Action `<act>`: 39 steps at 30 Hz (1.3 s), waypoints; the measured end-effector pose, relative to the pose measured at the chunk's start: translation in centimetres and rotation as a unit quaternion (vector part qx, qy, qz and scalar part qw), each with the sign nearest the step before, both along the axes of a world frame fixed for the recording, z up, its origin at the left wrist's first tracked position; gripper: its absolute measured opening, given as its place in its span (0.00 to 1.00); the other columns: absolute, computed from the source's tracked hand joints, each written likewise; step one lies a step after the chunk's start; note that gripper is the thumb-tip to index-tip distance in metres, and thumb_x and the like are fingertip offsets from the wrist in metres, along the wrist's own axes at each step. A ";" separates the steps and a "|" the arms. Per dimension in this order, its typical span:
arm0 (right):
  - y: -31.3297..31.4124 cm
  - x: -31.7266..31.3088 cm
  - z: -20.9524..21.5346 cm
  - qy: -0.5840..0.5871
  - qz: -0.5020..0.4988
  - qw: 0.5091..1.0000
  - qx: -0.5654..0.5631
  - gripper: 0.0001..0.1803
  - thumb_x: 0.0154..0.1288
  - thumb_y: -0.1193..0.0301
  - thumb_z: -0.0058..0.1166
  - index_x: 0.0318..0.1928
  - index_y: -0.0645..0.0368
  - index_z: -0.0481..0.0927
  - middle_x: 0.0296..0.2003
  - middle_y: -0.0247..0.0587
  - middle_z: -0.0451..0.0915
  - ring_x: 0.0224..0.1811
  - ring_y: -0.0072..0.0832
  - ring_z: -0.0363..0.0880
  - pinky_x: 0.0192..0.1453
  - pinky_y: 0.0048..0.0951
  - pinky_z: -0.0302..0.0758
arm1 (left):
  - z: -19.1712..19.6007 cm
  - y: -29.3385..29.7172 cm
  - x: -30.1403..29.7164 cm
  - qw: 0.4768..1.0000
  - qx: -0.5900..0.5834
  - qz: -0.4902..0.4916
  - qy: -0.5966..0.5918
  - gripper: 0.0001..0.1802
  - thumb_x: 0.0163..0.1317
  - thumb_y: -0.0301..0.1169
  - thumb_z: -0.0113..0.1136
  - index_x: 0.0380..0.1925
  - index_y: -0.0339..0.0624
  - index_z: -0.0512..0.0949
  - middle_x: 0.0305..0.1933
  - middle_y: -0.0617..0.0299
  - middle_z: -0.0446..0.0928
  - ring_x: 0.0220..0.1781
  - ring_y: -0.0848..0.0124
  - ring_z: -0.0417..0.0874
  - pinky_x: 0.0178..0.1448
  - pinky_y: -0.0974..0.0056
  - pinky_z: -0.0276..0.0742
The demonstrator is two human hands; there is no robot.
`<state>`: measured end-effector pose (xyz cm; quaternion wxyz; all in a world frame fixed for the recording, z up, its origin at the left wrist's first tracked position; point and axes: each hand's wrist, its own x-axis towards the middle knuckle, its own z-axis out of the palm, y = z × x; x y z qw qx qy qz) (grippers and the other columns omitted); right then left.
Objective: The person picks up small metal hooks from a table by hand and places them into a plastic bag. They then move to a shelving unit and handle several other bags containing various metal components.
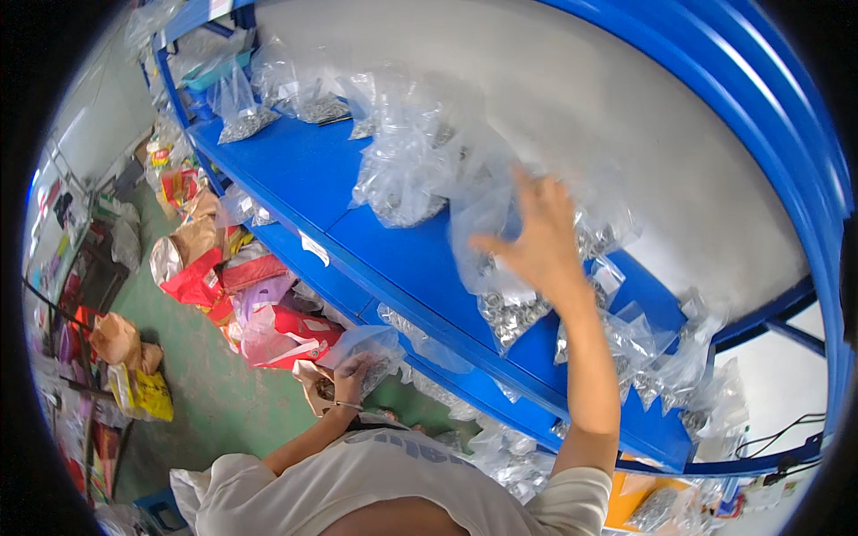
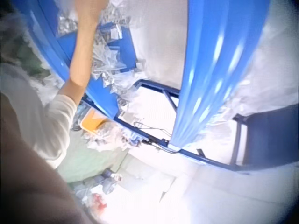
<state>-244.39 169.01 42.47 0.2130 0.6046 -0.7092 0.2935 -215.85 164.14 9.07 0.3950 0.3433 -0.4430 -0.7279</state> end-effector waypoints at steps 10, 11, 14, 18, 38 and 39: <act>8.1 -4.6 -3.0 -0.120 -0.083 0.988 0.047 0.05 0.48 0.74 0.58 0.26 0.62 0.79 0.26 0.46 0.72 0.29 0.40 0.71 0.35 0.34 0.67 | 0.9 -0.2 -0.8 0.995 0.100 0.000 0.030 0.13 0.59 0.20 0.45 0.44 0.26 0.72 0.41 0.54 0.77 0.45 0.66 0.78 0.51 0.67 0.71; 9.0 -4.9 -3.2 -0.119 -0.103 0.987 0.045 0.05 0.48 0.74 0.58 0.26 0.64 0.78 0.26 0.46 0.71 0.28 0.40 0.70 0.33 0.33 0.66 | 0.7 -0.3 -0.5 0.994 0.102 -0.005 0.023 0.14 0.60 0.20 0.44 0.45 0.25 0.71 0.42 0.53 0.77 0.45 0.66 0.78 0.52 0.67 0.71; 10.3 -4.9 -3.8 -0.106 -0.151 0.982 0.043 0.08 0.50 0.74 0.58 0.26 0.67 0.76 0.24 0.46 0.69 0.26 0.39 0.68 0.31 0.30 0.63 | 1.1 -1.3 -0.4 0.994 0.098 -0.022 0.033 0.14 0.58 0.20 0.47 0.44 0.28 0.72 0.41 0.55 0.77 0.44 0.69 0.77 0.50 0.68 0.70; 9.3 -4.7 -3.0 -0.103 -0.155 0.982 0.019 0.10 0.53 0.74 0.55 0.35 0.66 0.73 0.25 0.43 0.68 0.26 0.35 0.65 0.33 0.29 0.64 | -0.7 -1.7 -0.3 0.993 0.108 -0.035 0.035 0.14 0.58 0.20 0.47 0.44 0.27 0.72 0.41 0.54 0.77 0.44 0.68 0.78 0.51 0.68 0.70; -0.2 2.8 -4.6 0.089 -0.321 0.939 0.088 0.08 0.46 0.76 0.48 0.14 0.61 0.74 0.15 0.45 0.75 0.21 0.34 0.76 0.39 0.34 0.66 | 0.2 -3.9 3.2 0.998 0.045 -0.044 -0.022 0.15 0.57 0.23 0.53 0.44 0.24 0.71 0.42 0.50 0.76 0.42 0.63 0.78 0.50 0.66 0.73; 0.9 2.5 -4.5 0.083 -0.330 0.934 0.112 0.08 0.46 0.75 0.48 0.14 0.61 0.74 0.15 0.46 0.75 0.19 0.35 0.76 0.38 0.34 0.66 | -0.3 -3.7 3.3 0.997 0.036 -0.033 -0.053 0.15 0.57 0.23 0.53 0.44 0.24 0.71 0.42 0.50 0.76 0.43 0.63 0.78 0.50 0.66 0.73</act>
